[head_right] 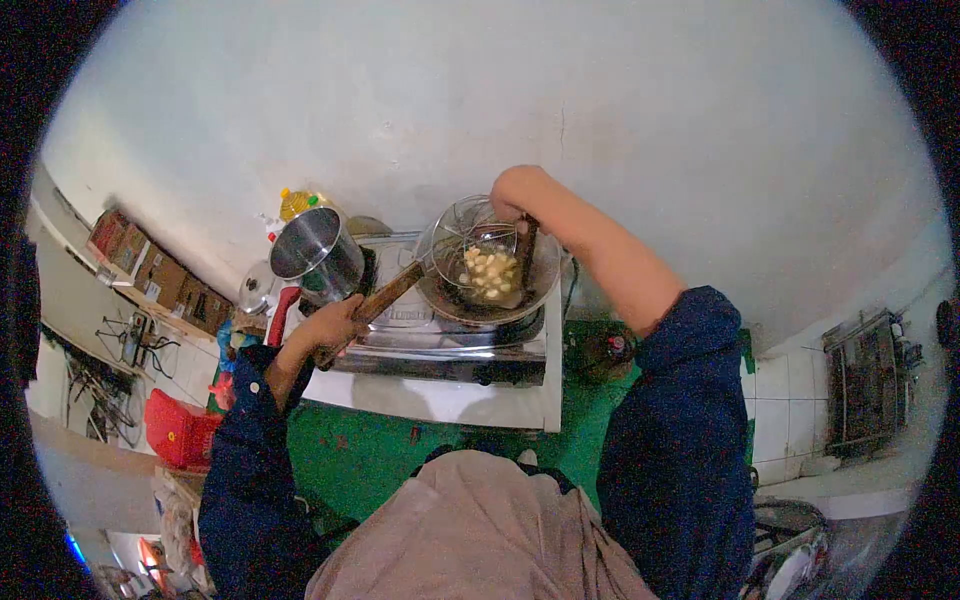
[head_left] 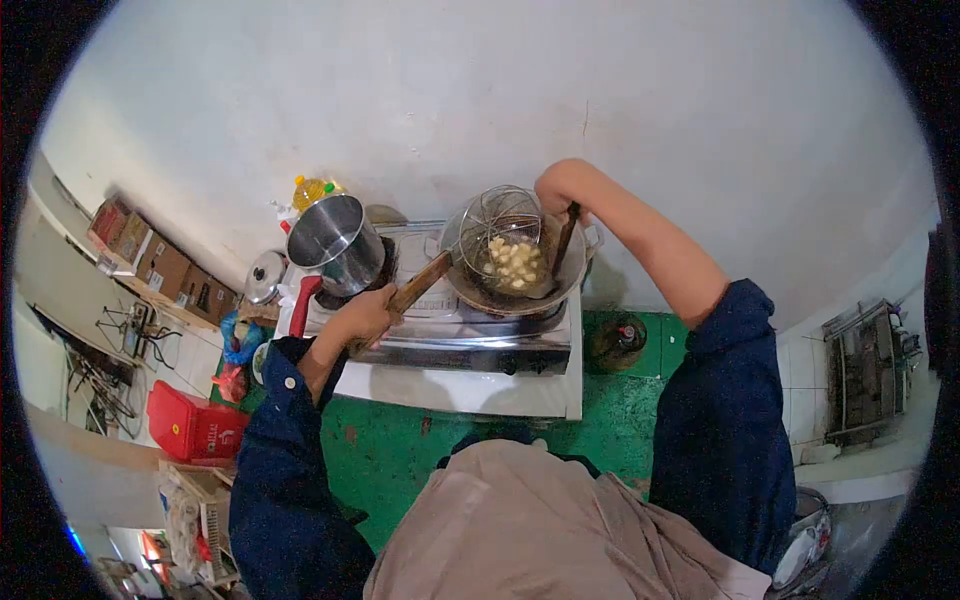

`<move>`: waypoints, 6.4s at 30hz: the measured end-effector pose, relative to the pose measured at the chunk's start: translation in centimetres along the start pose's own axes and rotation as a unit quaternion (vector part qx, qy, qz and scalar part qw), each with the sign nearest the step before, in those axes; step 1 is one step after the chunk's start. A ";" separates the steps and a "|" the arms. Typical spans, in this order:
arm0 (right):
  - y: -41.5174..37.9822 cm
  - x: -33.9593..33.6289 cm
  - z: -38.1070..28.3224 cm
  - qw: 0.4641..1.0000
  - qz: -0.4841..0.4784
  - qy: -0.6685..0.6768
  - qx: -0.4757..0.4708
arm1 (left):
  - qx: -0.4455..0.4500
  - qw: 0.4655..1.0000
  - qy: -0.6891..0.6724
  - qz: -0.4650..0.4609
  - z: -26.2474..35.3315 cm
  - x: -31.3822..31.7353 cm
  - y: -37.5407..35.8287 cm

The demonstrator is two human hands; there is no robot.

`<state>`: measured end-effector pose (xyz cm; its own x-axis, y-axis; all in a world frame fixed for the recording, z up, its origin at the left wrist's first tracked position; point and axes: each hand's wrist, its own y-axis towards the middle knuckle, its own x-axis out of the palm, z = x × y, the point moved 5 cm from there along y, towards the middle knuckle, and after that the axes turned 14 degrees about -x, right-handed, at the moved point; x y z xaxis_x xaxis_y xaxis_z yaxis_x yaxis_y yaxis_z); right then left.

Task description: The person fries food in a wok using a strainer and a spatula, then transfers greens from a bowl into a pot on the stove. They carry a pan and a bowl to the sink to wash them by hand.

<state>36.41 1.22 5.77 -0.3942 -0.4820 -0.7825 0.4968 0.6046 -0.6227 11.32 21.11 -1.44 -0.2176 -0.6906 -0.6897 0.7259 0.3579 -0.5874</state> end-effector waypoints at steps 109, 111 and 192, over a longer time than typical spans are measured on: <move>-3.5 6.4 4.3 0.990 0.101 0.076 -0.058 | -0.040 0.961 -0.255 -0.095 -4.9 -0.1 -0.5; -2.9 7.0 3.9 0.985 0.122 0.095 -0.072 | -0.047 0.963 -0.247 -0.095 -4.9 0.1 -0.4; -10.9 10.3 9.3 0.924 0.307 0.213 -0.084 | -0.013 0.929 -0.343 -0.141 -3.7 2.1 1.4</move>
<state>34.13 -16.19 4.50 -0.3650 0.2564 -0.8950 0.6152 0.7879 -0.0252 9.43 22.49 -5.26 0.0776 -0.9938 -0.0802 0.6847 0.1116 -0.7202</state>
